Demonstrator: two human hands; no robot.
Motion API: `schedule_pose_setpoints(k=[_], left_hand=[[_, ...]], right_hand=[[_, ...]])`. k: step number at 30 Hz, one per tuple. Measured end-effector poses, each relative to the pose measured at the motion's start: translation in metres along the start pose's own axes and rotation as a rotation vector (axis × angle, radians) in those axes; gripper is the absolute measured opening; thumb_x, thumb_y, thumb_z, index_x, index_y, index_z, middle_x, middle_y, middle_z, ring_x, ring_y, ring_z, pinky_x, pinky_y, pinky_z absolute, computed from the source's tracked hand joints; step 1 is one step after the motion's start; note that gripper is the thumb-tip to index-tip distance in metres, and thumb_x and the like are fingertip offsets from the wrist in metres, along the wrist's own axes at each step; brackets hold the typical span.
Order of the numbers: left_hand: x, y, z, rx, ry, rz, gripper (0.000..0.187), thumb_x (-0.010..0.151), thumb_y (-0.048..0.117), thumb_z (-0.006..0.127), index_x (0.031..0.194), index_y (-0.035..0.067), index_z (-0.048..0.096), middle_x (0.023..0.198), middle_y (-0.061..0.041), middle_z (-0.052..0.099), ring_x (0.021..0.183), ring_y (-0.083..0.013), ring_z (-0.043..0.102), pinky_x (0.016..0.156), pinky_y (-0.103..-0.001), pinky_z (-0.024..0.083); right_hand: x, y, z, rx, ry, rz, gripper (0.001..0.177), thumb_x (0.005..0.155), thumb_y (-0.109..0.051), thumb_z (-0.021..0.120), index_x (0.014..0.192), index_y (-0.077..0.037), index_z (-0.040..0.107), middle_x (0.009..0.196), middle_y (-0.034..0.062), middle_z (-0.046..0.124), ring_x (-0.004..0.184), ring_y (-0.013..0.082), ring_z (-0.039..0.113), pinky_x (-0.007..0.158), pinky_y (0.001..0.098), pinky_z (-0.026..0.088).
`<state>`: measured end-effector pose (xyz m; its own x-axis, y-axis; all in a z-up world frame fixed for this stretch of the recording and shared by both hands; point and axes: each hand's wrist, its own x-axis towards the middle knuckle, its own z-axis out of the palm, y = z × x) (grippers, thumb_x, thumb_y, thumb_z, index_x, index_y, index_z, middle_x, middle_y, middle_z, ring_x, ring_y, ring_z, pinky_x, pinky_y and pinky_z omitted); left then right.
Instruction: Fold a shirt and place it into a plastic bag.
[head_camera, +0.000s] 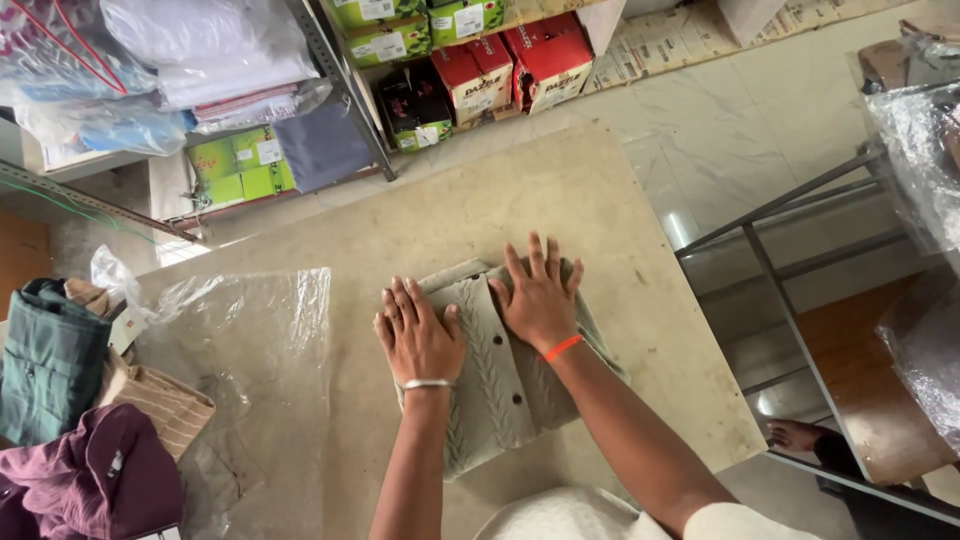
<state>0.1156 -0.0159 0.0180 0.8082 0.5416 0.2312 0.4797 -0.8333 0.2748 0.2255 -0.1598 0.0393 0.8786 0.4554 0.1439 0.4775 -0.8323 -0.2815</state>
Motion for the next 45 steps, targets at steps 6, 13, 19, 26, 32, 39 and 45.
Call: schedule_pose_setpoints(k=[6,13,19,26,32,39,45], left_hand=[[0.002,-0.004,0.008,-0.038,-0.067,-0.065,0.071,0.094,0.046,0.057,0.149,0.002,0.048,0.153,-0.016,0.048,0.143,-0.0370,0.040,0.119,-0.053,0.024],[0.004,-0.003,0.008,-0.033,-0.035,-0.043,0.067,0.091,0.044,0.057,0.145,0.004,0.052,0.148,-0.014,0.053,0.141,-0.0352,0.043,0.118,-0.052,0.026],[0.003,-0.005,0.012,-0.018,-0.017,-0.034,0.067,0.092,0.045,0.058,0.144,0.003,0.053,0.148,-0.014,0.053,0.140,-0.0349,0.044,0.117,-0.052,0.027],[0.000,-0.007,0.015,-0.007,0.005,-0.034,0.065,0.091,0.046,0.058,0.143,0.006,0.054,0.145,-0.012,0.055,0.138,-0.0330,0.045,0.116,-0.051,0.028],[0.000,-0.007,0.020,0.020,0.017,-0.032,0.066,0.092,0.047,0.058,0.144,0.006,0.054,0.146,-0.011,0.054,0.138,-0.0319,0.044,0.116,-0.050,0.028],[0.003,-0.007,0.021,0.006,0.003,-0.045,0.069,0.091,0.048,0.060,0.144,0.005,0.053,0.146,-0.013,0.053,0.138,-0.0333,0.043,0.116,-0.052,0.027],[0.011,-0.037,0.042,-0.301,-0.135,-0.066,0.090,0.091,0.050,0.060,0.157,-0.003,0.027,0.160,-0.024,0.030,0.148,-0.0388,0.020,0.116,-0.055,0.012]], right_hand=[[0.001,0.020,0.035,0.027,-0.108,0.034,0.064,0.098,-0.055,0.051,0.150,-0.018,0.048,0.161,0.0211,0.031,0.148,0.0441,0.029,0.114,0.0650,0.021],[-0.010,0.024,0.029,0.276,0.126,-0.110,0.049,0.098,-0.027,0.063,0.141,-0.005,0.053,0.157,0.0232,0.045,0.133,0.0385,0.057,0.100,0.0492,0.048],[0.002,0.038,0.042,0.481,0.293,-0.121,0.039,0.088,-0.009,0.076,0.124,-0.003,0.061,0.153,0.0257,0.050,0.119,0.0395,0.065,0.089,0.0391,0.057],[0.005,0.041,0.040,0.552,0.095,-0.014,0.045,0.093,-0.026,0.075,0.129,-0.005,0.061,0.140,0.0123,0.061,0.130,0.0331,0.063,0.107,0.0446,0.049],[-0.027,0.003,0.003,0.006,0.153,-0.109,0.070,0.100,-0.046,0.052,0.151,0.001,0.041,0.158,0.0203,0.038,0.146,0.0386,0.037,0.117,0.0585,0.020],[-0.032,0.016,0.029,0.124,-0.004,-0.106,0.063,0.097,-0.044,0.055,0.153,-0.016,0.046,0.158,0.0167,0.042,0.145,0.0391,0.038,0.119,0.0518,0.027],[-0.035,0.040,0.035,0.291,0.119,-0.197,0.079,0.091,-0.055,0.062,0.153,-0.010,0.045,0.156,0.0198,0.043,0.146,0.0392,0.038,0.118,0.0549,0.027]])
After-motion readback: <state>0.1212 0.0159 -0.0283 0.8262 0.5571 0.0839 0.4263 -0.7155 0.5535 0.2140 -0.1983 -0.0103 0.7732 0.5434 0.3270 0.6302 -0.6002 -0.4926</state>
